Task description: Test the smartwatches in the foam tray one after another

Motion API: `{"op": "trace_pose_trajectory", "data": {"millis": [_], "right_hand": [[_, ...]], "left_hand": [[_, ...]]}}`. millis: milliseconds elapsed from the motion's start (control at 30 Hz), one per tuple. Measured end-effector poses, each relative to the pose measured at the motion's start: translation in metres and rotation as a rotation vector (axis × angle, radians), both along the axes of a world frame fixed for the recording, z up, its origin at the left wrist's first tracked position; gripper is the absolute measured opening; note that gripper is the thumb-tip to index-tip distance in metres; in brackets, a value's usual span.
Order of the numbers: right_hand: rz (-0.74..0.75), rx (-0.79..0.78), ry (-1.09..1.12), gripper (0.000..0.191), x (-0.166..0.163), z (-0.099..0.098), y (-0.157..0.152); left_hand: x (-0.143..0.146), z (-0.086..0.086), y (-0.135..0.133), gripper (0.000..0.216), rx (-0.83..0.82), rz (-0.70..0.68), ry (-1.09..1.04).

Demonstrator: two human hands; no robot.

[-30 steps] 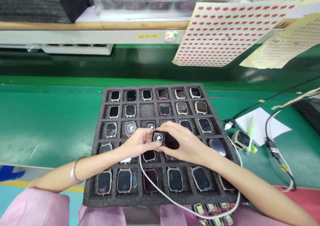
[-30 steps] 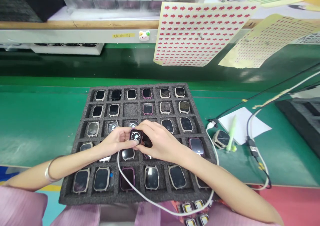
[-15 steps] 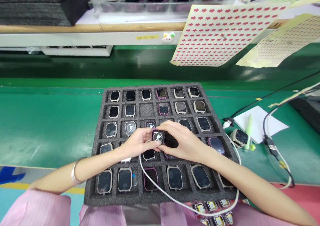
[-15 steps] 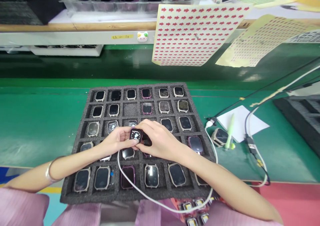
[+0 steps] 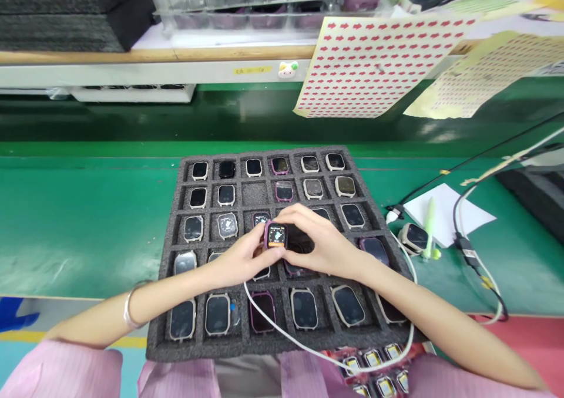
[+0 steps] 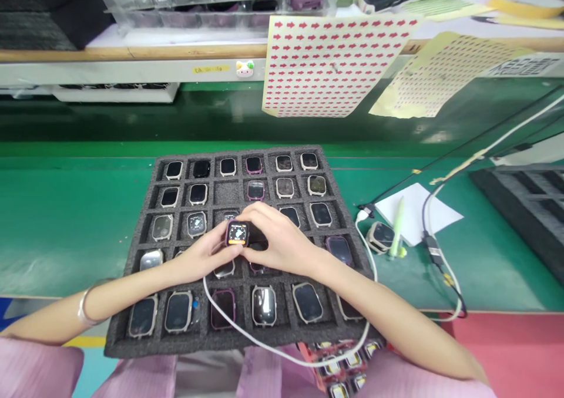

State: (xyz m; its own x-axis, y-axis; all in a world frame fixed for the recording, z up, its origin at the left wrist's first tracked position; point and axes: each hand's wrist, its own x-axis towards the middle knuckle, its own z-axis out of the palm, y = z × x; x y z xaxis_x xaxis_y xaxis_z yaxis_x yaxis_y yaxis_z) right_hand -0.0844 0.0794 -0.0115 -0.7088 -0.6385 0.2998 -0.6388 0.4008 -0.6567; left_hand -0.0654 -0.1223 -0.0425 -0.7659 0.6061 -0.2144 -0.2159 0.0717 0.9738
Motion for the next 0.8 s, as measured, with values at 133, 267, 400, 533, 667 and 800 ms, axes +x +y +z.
{"op": "trace_pose_trajectory", "data": {"millis": [133,267,400,533,667,800], "right_hand": [[-0.072,-0.007,0.032,0.036,-0.020,0.004,0.018],[-0.061,0.266,0.027,0.038,-0.028,0.003,0.038],[-0.053,0.436,0.053,0.038,-0.026,0.013,0.060],[-0.044,0.591,0.025,0.033,-0.028,0.016,0.074],[-0.082,0.618,0.052,0.038,-0.028,0.006,0.075],[-0.150,0.418,0.074,0.032,-0.019,0.013,0.071]], "left_hand": [[0.003,-0.002,0.001,0.044,-0.008,0.013,0.024],[-0.003,0.005,0.002,0.035,0.000,0.060,-0.103],[-0.010,0.025,0.004,0.028,-0.012,0.039,-0.241],[-0.011,0.038,0.016,0.026,0.013,0.031,-0.341],[-0.008,0.032,0.033,0.032,0.103,0.039,-0.373],[-0.007,0.017,0.037,0.037,0.194,0.047,-0.396]]}}
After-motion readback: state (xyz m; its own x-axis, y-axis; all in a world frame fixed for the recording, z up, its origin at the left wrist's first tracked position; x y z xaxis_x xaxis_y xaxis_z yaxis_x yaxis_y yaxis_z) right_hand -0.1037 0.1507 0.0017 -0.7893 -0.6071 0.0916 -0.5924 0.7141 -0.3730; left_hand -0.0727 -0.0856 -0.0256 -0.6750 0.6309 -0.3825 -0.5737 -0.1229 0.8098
